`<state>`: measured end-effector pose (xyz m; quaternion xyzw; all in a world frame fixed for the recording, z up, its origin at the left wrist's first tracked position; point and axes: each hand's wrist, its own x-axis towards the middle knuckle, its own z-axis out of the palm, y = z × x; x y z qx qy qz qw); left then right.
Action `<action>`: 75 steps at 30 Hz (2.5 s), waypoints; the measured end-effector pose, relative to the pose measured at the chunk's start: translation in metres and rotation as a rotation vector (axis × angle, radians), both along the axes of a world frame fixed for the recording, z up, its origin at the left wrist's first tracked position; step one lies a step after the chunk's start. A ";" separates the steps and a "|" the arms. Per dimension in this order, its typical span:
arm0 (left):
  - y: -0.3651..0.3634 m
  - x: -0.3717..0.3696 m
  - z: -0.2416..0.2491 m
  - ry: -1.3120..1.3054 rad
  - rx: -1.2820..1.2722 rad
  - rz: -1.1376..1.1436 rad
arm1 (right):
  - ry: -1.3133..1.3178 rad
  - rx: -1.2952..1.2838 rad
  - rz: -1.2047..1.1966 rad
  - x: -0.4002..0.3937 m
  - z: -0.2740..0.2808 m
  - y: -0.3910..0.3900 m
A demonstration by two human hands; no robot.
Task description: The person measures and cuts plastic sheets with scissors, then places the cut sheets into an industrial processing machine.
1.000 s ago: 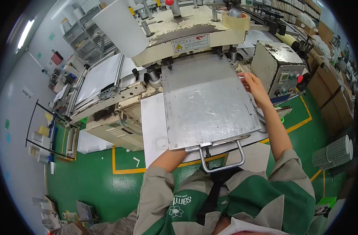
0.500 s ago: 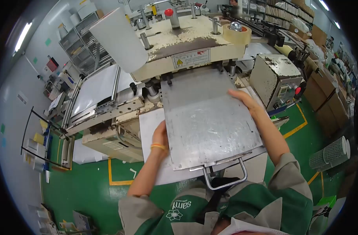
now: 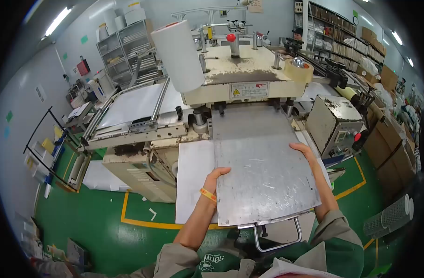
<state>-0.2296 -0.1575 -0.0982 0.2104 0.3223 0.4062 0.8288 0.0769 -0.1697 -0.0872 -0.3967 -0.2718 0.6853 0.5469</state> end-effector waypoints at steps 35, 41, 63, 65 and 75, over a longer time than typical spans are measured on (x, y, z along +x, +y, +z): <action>-0.295 -0.055 -0.024 -0.173 0.724 0.613 | -1.485 1.529 0.605 -0.294 0.067 -0.147; -0.263 -0.073 -0.074 -0.429 0.137 0.775 | -1.635 1.373 0.924 -0.333 -0.008 -0.125; -0.219 -0.104 -0.088 0.591 0.497 0.763 | -1.808 0.314 0.085 0.059 -0.011 -0.113; -0.213 -0.101 -0.097 0.558 0.645 0.726 | -1.761 0.255 0.050 0.051 0.013 -0.092; -0.226 -0.105 -0.094 0.781 0.651 0.733 | -1.364 -0.236 -0.045 0.073 -0.042 0.060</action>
